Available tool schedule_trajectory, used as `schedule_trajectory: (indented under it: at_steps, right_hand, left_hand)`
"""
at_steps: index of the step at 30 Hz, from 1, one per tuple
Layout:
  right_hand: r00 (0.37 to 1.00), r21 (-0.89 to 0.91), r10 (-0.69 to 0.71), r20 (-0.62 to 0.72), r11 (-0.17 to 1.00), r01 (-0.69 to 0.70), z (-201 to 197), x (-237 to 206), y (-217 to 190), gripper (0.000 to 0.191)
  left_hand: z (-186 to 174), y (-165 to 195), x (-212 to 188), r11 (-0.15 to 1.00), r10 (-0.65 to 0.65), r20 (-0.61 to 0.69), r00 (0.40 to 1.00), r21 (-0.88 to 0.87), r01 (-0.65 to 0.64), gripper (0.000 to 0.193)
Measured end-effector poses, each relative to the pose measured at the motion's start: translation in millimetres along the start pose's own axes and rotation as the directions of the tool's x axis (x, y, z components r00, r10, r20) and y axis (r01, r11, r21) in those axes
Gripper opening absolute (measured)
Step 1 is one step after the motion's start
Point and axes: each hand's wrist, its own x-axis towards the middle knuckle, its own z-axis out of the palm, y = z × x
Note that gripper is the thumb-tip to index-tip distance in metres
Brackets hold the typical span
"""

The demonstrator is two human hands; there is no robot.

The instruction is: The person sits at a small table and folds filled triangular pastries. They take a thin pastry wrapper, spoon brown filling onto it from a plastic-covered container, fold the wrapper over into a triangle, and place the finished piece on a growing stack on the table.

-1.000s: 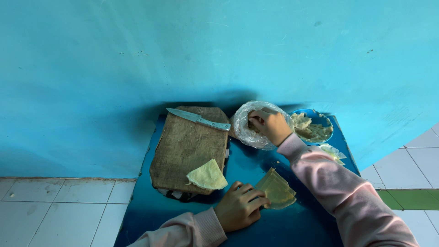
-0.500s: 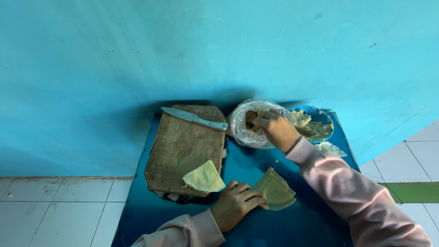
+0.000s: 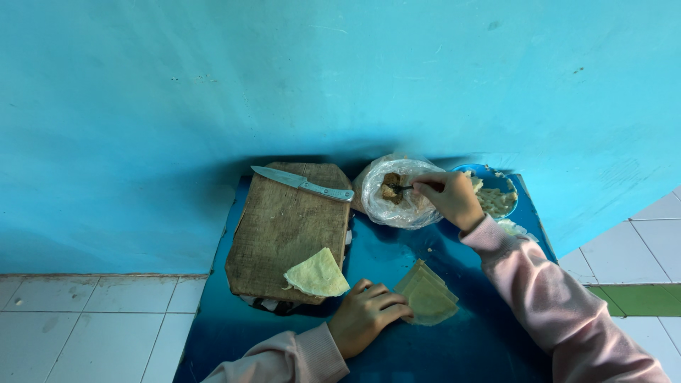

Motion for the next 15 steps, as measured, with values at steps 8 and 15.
schedule_trajectory:
  at_steps: [8, 15]
  right_hand:
    - [0.993, -0.064, -0.050, -0.108, 0.997, 0.043, -2.7, -13.4, -5.7, 0.016]
    - [0.994, -0.011, -0.061, -0.088, 0.998, 0.060, -3.9, -14.1, -16.2, 0.015]
  left_hand:
    - [-3.0, -0.5, 4.5, 0.998, -0.050, -0.012, 0.999, -0.028, 0.050, 0.010]
    - [-3.8, 0.6, 6.7, 0.997, -0.058, -0.001, 0.998, -0.052, 0.058, 0.008]
